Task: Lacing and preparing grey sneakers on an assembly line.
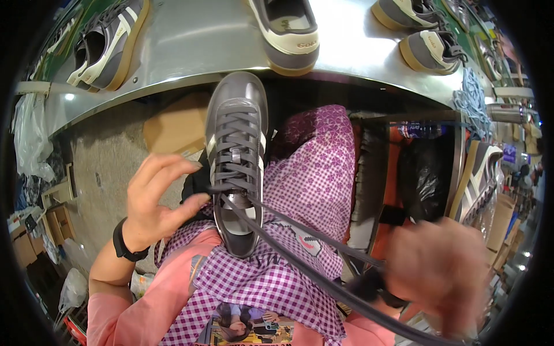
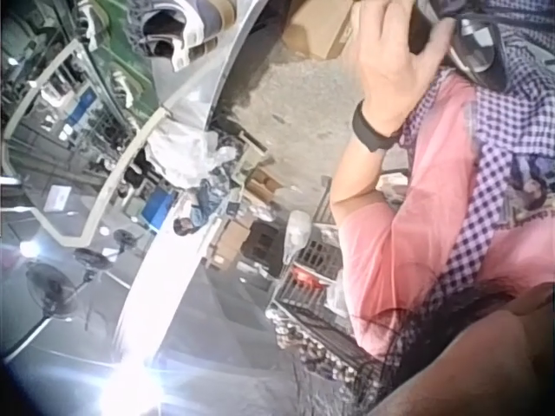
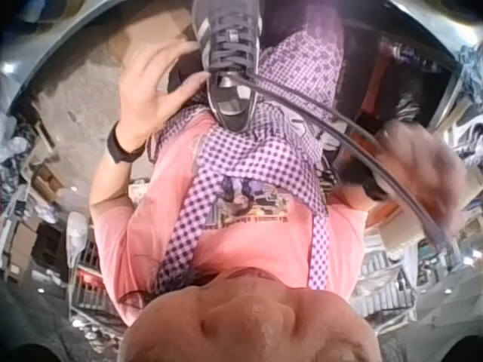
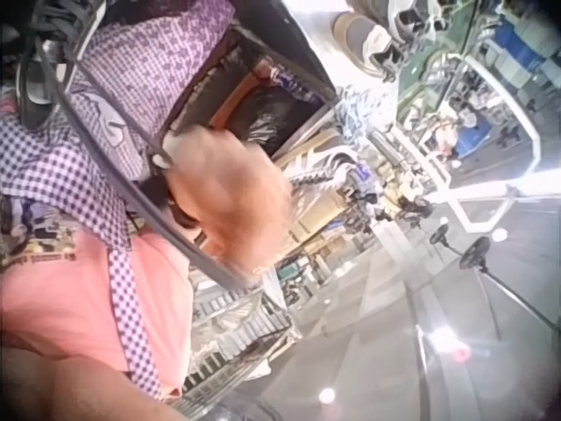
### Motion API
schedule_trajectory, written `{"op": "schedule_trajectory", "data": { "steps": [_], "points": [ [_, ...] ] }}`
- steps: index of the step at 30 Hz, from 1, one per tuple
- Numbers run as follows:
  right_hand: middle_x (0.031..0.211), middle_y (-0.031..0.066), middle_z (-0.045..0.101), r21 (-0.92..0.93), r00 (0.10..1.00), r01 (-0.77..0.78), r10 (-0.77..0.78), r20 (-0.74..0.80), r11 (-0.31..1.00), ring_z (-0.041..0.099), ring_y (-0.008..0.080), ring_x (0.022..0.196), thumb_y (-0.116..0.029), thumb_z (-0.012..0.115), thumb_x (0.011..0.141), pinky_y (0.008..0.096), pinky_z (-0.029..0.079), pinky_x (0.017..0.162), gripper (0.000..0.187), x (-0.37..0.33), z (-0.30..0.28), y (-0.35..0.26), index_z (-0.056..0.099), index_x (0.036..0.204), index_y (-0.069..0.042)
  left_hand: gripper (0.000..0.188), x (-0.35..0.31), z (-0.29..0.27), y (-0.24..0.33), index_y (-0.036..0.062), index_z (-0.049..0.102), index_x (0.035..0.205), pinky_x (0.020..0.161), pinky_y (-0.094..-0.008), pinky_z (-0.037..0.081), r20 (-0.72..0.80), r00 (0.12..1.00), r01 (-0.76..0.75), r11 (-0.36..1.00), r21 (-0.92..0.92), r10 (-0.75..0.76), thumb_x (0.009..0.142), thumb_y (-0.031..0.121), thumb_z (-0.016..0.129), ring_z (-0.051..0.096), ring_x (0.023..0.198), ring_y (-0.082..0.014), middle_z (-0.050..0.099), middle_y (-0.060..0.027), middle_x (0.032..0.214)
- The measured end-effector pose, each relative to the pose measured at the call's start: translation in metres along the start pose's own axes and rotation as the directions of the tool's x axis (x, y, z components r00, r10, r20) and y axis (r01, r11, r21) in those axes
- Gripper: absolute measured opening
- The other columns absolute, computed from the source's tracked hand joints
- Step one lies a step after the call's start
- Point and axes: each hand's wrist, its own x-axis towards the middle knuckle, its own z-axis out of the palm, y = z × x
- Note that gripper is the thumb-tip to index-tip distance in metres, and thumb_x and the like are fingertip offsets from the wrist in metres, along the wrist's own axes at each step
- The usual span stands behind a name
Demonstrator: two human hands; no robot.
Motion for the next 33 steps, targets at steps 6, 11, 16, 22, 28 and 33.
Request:
{"op": "schedule_trajectory", "data": {
  "steps": [6, 11, 16, 22, 28, 33],
  "points": [
    [0.048, 0.0076, 0.044, -0.646, 0.969, -0.245, 0.194, -0.152, 0.722, 0.044, 0.0157, 0.042, -0.001, 0.06, 0.065, 0.029, 0.031, 0.04, 0.006, 0.018, 0.021, 0.025, 0.057, 0.06, 0.002, 0.048, 0.02, 0.017, 0.037, 0.0045, 0.057, 0.116, 0.082, -0.0409, 0.046, 0.326, 0.84, -0.258, 0.847, -0.464, 0.434, 0.073, 0.019, 0.073, 0.058, 0.09, -0.0271, 0.06, -0.0092, 0.095],
    [0.091, 0.0158, 0.07, -0.83, 0.686, -0.554, 0.603, -0.408, 0.069, 0.067, 0.0209, 0.082, -0.014, 0.053, 0.094, 0.0311, 0.051, 0.072, 0.023, 0.02, -0.025, 0.082, 0.066, 0.102, 0.003, 0.018, 0.014, 0.011, 0.082, 0.0038, 0.049, 0.08, 0.064, -0.0356, 0.041, 0.423, 0.705, -0.297, 0.778, -0.553, 0.569, 0.077, 0.02, 0.056, 0.055, 0.067, -0.0246, 0.052, -0.0074, 0.075],
    [0.093, 0.0075, 0.068, -0.096, 0.587, -0.795, 0.719, -0.373, 0.599, 0.065, 0.0194, 0.083, -0.011, 0.046, 0.096, 0.0324, 0.052, 0.083, 0.031, 0.01, -0.004, 0.101, 0.055, 0.122, 0.004, 0.02, 0.007, 0.008, 0.09, 0.007, 0.063, 0.085, 0.072, -0.0349, 0.042, 0.489, 0.591, -0.433, 0.763, -0.479, 0.642, 0.075, 0.024, 0.063, 0.059, 0.076, -0.0223, 0.065, -0.0072, 0.076],
    [0.08, 0.0088, 0.061, -0.754, 0.705, -0.604, 0.615, -0.354, 0.258, 0.056, 0.0142, 0.068, -0.005, 0.052, 0.091, 0.0259, 0.045, 0.063, 0.024, 0.003, 0.036, 0.069, 0.06, 0.112, 0.003, 0.037, -0.002, 0.004, 0.057, -0.0028, 0.055, 0.094, 0.054, -0.0387, 0.045, 0.063, 0.998, 0.033, 0.875, -0.484, -0.003, 0.097, 0.033, 0.051, 0.06, 0.066, -0.0324, 0.059, -0.0154, 0.076],
    [0.091, 0.0122, 0.072, -0.964, 0.812, -0.157, 0.527, -0.249, -0.213, 0.068, 0.0301, 0.074, -0.017, 0.058, 0.094, 0.0381, 0.049, 0.065, 0.019, 0.009, 0.026, 0.078, 0.067, 0.104, -0.003, 0.024, 0.0, -0.007, 0.027, 0.0067, 0.062, 0.067, 0.059, -0.0362, 0.045, 0.138, 0.99, -0.048, 0.972, 0.232, 0.016, 0.084, 0.023, 0.059, 0.062, 0.07, -0.0236, 0.063, -0.0083, 0.081],
    [0.073, 0.0157, 0.06, -0.926, 0.979, 0.068, 0.202, -0.01, -0.372, 0.059, 0.0349, 0.066, -0.005, 0.059, 0.087, 0.0416, 0.044, 0.059, 0.007, 0.01, -0.006, 0.121, 0.06, 0.089, 0.001, 0.01, 0.008, 0.036, 0.009, 0.0106, 0.068, 0.074, 0.089, -0.0366, 0.041, -0.104, 0.983, -0.16, 0.984, -0.085, 0.151, 0.076, 0.021, 0.066, 0.054, 0.11, -0.0203, 0.061, -0.0057, 0.117]
  ]
}}
